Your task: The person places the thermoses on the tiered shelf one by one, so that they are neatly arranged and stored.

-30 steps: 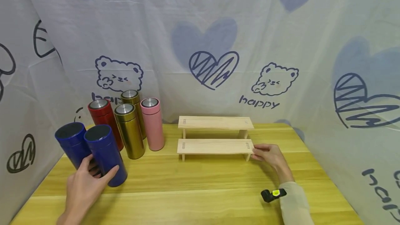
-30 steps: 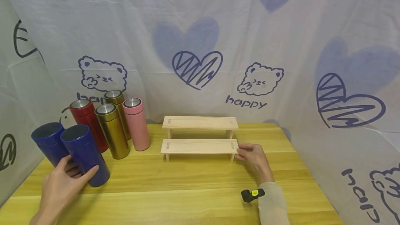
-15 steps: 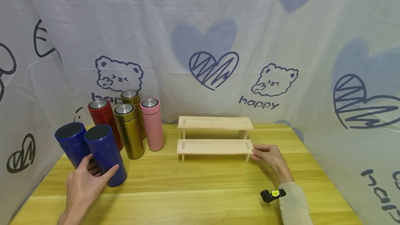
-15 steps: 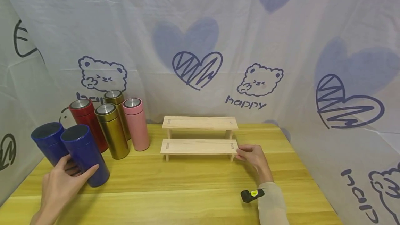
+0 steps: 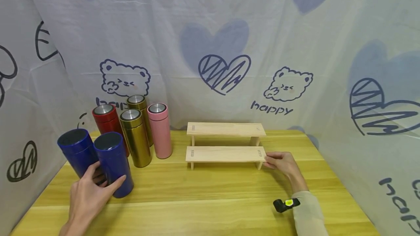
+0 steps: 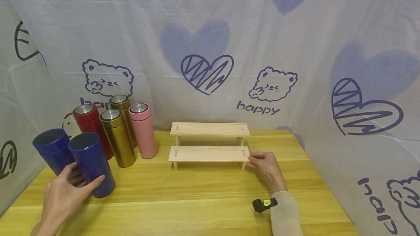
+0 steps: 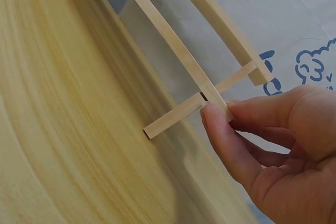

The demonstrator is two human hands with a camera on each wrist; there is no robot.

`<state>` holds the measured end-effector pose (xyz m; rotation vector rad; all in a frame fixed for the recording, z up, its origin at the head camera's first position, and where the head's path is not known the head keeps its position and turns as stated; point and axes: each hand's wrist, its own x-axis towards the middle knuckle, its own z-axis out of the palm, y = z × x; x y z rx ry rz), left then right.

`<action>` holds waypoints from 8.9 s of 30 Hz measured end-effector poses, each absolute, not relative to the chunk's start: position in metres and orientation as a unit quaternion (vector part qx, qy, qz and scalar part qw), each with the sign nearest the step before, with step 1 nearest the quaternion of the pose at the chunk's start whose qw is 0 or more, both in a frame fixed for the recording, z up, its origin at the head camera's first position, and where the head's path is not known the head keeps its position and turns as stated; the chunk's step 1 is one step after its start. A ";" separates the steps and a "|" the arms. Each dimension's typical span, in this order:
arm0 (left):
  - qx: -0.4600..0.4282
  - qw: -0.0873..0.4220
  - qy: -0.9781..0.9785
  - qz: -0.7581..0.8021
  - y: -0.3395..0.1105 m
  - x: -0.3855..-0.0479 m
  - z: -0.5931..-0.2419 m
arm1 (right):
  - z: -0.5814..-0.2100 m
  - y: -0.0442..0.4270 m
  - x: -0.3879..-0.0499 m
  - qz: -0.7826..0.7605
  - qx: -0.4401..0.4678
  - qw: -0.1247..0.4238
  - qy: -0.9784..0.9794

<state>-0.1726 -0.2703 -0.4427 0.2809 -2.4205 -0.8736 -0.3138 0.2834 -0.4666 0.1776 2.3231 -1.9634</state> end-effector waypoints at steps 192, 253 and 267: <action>-0.195 0.141 -0.854 -0.462 0.085 -0.392 -0.344 | -0.471 0.282 -0.314 -0.653 0.053 0.019 0.755; -0.205 0.106 -0.854 -0.466 -0.079 -0.329 -0.358 | -0.470 0.285 -0.311 -0.656 0.037 0.031 0.754; -0.191 0.103 -0.865 -0.453 -0.115 -0.306 -0.378 | -0.467 0.284 -0.312 -0.661 0.037 0.038 0.749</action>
